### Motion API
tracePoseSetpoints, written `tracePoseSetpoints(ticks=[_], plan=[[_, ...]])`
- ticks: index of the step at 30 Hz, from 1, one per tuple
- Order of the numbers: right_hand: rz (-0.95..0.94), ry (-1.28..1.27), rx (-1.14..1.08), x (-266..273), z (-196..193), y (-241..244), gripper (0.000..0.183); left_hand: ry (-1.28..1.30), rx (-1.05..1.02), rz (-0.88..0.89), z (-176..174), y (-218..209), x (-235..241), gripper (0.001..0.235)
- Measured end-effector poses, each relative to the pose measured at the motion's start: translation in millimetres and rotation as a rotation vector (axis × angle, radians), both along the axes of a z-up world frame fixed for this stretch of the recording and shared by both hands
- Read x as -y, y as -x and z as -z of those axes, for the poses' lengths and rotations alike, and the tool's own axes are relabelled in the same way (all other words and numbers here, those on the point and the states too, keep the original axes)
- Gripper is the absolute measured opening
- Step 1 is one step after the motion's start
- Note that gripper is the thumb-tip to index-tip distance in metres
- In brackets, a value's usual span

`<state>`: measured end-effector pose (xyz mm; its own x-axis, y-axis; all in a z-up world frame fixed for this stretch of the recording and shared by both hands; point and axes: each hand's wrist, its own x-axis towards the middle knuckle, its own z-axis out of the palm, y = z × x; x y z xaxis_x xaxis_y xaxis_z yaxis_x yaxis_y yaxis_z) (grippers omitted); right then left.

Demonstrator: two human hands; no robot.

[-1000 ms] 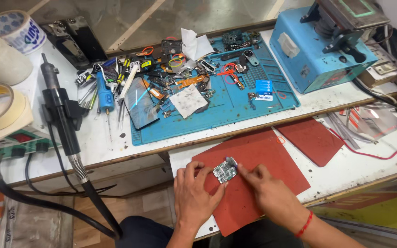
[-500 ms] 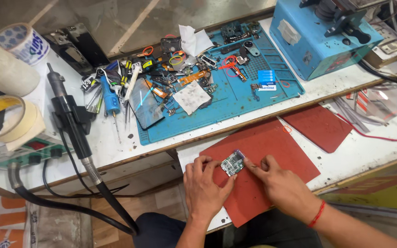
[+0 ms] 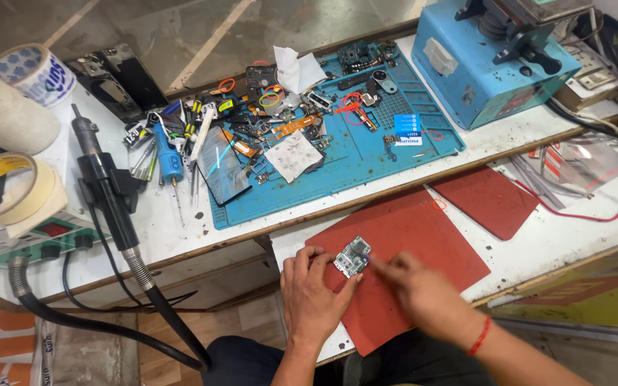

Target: The person cleans a small circuit board with a toothbrush and then uses a hot air gun to apply heat to specific components. The person holds the board steady with one hand while operating the tool with the other.

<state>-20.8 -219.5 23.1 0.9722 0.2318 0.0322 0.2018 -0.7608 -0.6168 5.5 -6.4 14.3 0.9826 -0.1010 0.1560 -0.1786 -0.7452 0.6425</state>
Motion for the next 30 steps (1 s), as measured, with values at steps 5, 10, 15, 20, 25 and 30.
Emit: tracePoseSetpoints(ticks=[5,10,15,20,25,30], plan=[[0.063,0.194,-0.101,-9.9,-4.9,-7.7,0.059,0.046,0.069,0.014,4.5,6.3,-1.6,0.049],[-0.033,0.124,-0.030,-6.6,-2.5,-9.0,0.059,0.055,0.096,0.016,6.2,6.4,-2.7,0.044],[-0.058,0.125,-0.065,-13.3,2.6,-9.2,0.060,0.048,0.086,-0.025,8.3,5.9,-0.5,0.044],[-0.041,0.131,-0.157,-12.0,2.6,-8.4,0.066,0.033,0.088,-0.017,10.6,7.4,-0.5,0.045],[0.017,0.102,-0.133,-9.9,2.3,-7.6,0.057,0.017,0.073,-0.008,9.4,6.8,-1.0,0.045],[0.023,0.058,-0.135,-9.5,3.0,-7.5,0.057,0.016,0.066,-0.012,6.9,6.4,-1.8,0.044]])
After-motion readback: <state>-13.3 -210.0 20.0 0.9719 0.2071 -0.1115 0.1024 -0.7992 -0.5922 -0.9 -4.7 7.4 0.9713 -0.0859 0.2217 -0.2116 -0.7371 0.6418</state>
